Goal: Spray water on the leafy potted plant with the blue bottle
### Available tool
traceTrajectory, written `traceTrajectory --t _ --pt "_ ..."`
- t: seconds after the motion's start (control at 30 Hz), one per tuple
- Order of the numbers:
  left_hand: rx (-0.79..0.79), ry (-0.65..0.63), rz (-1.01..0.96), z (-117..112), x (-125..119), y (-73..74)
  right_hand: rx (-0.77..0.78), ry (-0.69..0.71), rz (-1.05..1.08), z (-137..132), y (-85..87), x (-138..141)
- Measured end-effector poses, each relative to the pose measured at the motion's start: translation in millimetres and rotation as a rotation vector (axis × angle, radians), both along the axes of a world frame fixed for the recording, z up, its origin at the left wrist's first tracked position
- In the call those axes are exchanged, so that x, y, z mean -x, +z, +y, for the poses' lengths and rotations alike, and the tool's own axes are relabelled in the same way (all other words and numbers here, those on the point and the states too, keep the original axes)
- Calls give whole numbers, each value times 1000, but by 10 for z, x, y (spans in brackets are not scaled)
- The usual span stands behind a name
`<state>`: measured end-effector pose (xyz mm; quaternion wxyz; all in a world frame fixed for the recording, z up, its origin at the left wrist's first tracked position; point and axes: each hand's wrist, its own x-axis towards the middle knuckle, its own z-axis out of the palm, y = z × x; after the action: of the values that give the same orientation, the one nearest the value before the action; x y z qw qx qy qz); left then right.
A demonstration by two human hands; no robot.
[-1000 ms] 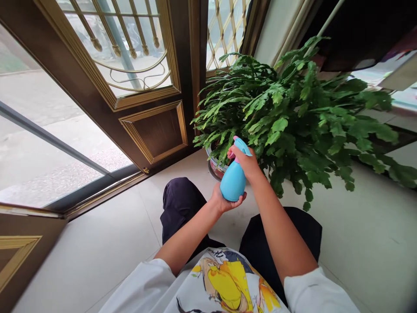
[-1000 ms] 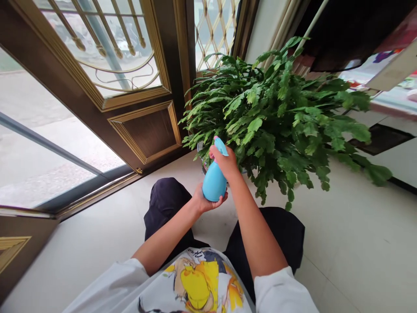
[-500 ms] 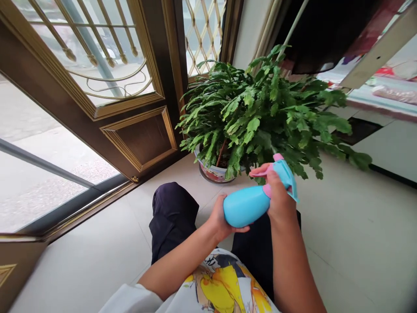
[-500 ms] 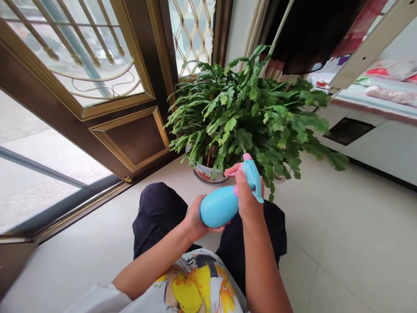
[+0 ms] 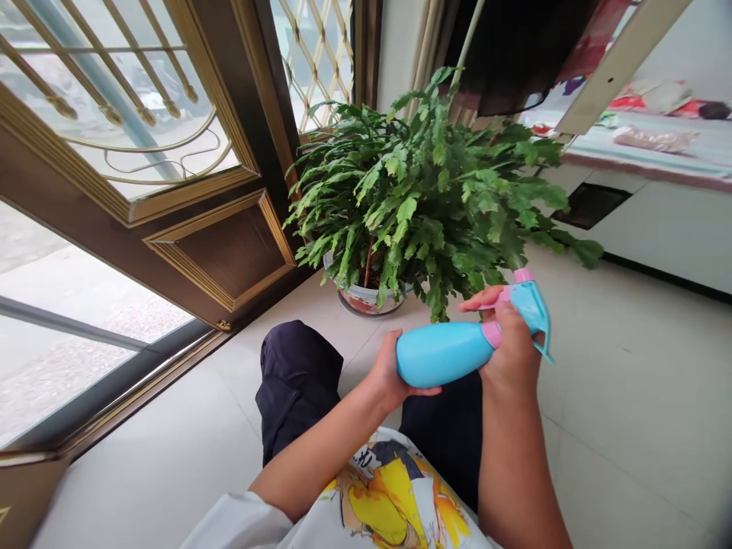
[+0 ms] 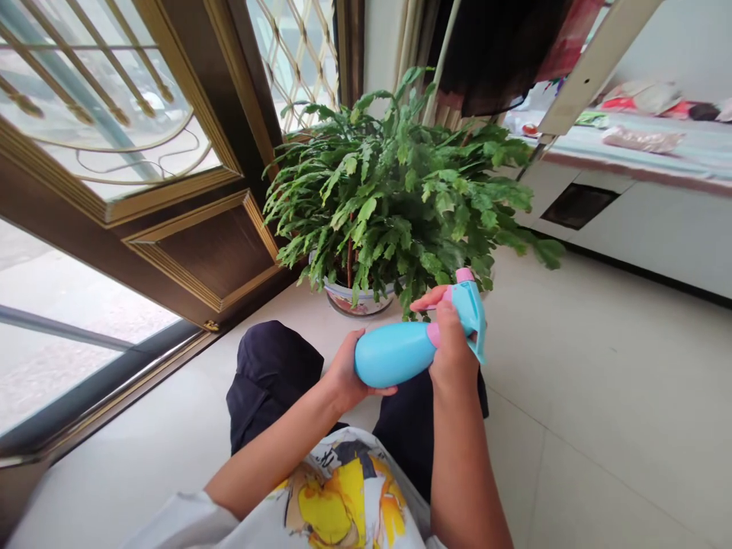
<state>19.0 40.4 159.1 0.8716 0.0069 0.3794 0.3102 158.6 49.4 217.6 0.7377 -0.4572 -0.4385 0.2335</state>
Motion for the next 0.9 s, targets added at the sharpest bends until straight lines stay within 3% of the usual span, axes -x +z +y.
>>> traceTrajectory --t 0.17,0.4,0.7,0.9 --pt "4 -89 11 31 -169 -42 5 -27 68 -7 -79 -178" --pt "69 -182 111 -14 -367 -133 107 -70 198 -121 -390 -406" --pt "185 -267 200 -91 -516 -547 249 -169 124 -280 -955 -548" --pt "239 -297 150 -116 -459 -818 306 -204 62 -339 -1117 -484"
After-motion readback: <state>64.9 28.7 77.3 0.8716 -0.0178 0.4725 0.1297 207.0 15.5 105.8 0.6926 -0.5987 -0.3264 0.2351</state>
